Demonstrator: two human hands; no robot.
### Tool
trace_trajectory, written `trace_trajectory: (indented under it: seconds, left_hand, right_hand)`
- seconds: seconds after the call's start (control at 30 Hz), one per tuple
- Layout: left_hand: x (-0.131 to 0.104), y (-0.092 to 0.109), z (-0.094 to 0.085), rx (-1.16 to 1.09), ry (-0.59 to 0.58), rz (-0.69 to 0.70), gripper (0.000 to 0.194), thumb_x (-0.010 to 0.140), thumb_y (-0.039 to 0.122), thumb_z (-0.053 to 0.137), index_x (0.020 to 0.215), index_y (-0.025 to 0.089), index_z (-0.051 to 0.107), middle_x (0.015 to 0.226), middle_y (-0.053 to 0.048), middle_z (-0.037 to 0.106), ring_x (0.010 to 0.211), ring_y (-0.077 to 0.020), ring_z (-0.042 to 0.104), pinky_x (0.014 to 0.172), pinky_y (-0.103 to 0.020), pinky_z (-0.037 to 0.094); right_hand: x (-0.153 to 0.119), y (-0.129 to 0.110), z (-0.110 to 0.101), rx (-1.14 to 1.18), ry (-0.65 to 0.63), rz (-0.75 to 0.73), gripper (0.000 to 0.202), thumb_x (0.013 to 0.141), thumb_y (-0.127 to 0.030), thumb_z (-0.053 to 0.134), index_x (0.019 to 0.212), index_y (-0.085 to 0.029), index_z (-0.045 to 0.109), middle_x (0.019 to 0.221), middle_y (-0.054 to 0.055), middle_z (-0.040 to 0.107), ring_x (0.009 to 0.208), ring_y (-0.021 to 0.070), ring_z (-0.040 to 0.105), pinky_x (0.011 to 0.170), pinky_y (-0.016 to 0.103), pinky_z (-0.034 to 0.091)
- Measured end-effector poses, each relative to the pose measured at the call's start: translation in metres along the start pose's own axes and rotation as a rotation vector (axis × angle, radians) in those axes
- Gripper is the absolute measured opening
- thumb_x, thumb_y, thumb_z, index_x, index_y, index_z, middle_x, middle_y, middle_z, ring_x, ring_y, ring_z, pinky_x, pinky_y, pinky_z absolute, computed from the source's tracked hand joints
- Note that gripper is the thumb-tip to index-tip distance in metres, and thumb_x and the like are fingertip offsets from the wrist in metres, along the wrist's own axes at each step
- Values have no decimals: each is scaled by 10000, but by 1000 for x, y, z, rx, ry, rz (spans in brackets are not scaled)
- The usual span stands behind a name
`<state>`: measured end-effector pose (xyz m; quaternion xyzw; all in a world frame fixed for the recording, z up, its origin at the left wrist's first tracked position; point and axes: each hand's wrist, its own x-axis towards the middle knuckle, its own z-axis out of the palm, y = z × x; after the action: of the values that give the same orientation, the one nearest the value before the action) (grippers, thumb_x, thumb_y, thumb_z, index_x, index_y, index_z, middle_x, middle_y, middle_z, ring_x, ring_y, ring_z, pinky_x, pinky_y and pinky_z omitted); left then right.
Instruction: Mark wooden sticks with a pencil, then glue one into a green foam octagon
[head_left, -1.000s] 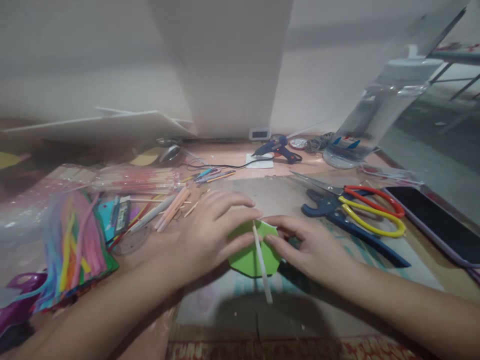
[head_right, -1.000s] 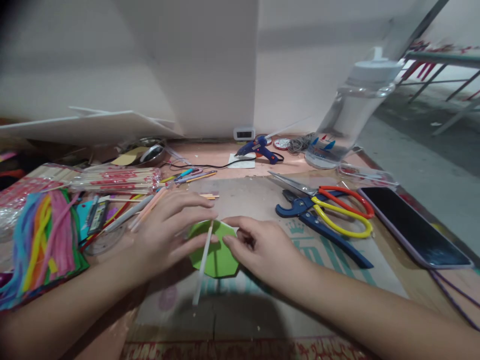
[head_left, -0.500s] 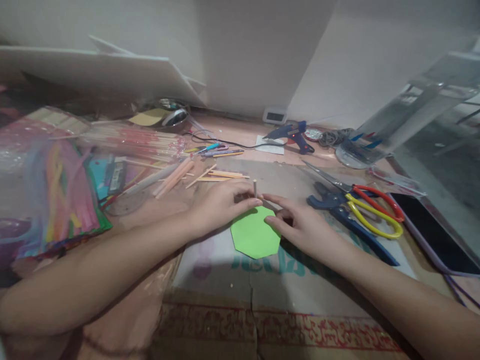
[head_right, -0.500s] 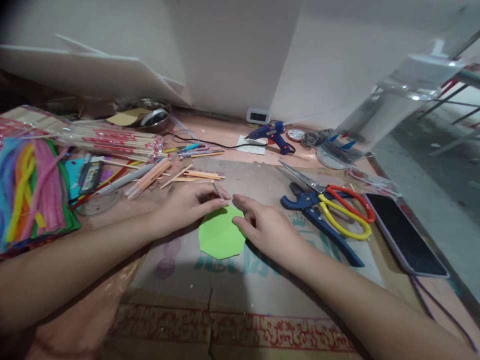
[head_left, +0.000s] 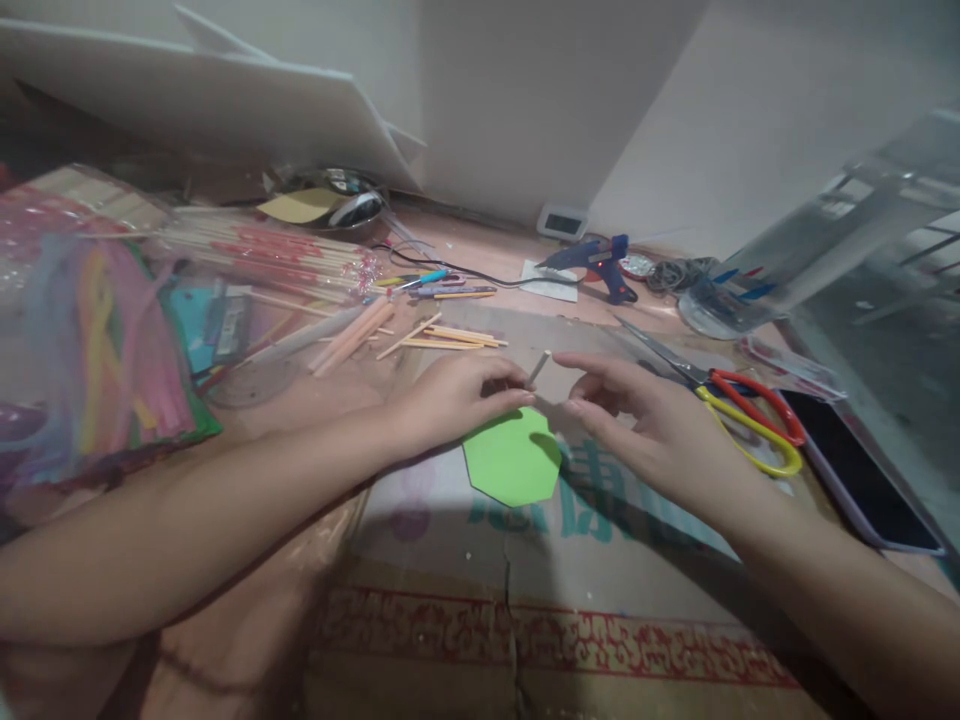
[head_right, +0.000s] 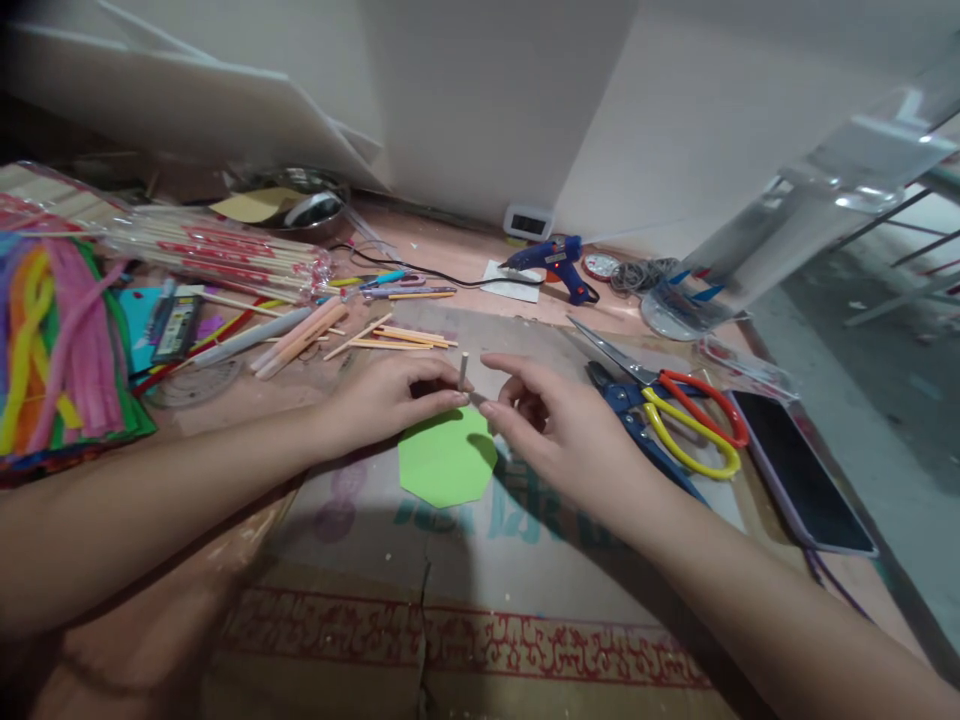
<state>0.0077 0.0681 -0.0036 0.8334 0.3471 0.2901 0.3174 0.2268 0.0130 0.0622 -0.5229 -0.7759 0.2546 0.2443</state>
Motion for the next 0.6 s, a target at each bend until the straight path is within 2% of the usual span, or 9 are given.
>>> trace_trajectory:
  seconds: [0.13, 0.23, 0.3, 0.37, 0.47, 0.53, 0.6]
  left_hand:
    - [2, 0, -3, 55, -16, -2, 142, 976, 311, 678, 1020, 201, 756, 967, -19, 776, 903, -187, 694, 808, -294, 492]
    - [3, 5, -16, 117, -48, 1, 161, 961, 323, 693, 1040, 199, 758, 993, -41, 768, 923, -216, 686, 828, -324, 487]
    - [-2, 14, -28, 226, -66, 11, 202, 966, 343, 681, 1074, 188, 752, 1038, -69, 753, 958, -243, 673, 870, -363, 480]
    - [-13, 25, -34, 478, -88, 46, 232, 1012, 351, 594, 1027, 179, 748, 1023, -80, 728, 962, -254, 654, 884, -389, 474]
    - [-40, 39, -26, 671, -195, 147, 286, 1036, 287, 505, 869, 191, 716, 883, -59, 671, 849, -229, 631, 810, -369, 483]
    - [-58, 44, -12, 668, -196, 260, 265, 1052, 243, 452, 959, 188, 695, 959, -67, 676, 765, -204, 615, 752, -356, 486]
    - [-71, 44, 2, 652, -183, 258, 225, 1052, 231, 457, 1091, 178, 672, 1071, -93, 692, 731, -181, 626, 756, -350, 498]
  right_hand:
    - [16, 1, 6, 68, 0, -11, 422, 934, -369, 642, 1296, -157, 686, 814, 35, 703, 672, 162, 622, 609, 279, 486]
    - [25, 0, 13, 78, 4, -22, 368, 943, -382, 632, 1223, -162, 721, 801, 38, 721, 668, 164, 620, 616, 284, 469]
    - [27, -3, 17, 66, -12, -20, 313, 953, -377, 617, 1147, -167, 744, 813, 44, 744, 667, 163, 627, 618, 282, 461]
    - [28, -5, 20, 49, -24, -20, 272, 957, -363, 608, 1088, -177, 756, 803, 40, 751, 655, 159, 626, 611, 277, 452]
    - [28, -7, 22, 28, -8, -45, 235, 950, -341, 607, 1025, -183, 764, 750, 27, 731, 614, 147, 591, 586, 269, 432]
    - [29, -6, 23, 17, 1, -60, 227, 949, -339, 606, 991, -183, 766, 739, 24, 722, 597, 140, 570, 574, 266, 424]
    - [30, -6, 24, 18, 10, -61, 231, 949, -342, 606, 986, -179, 765, 753, 27, 727, 600, 137, 570, 574, 264, 428]
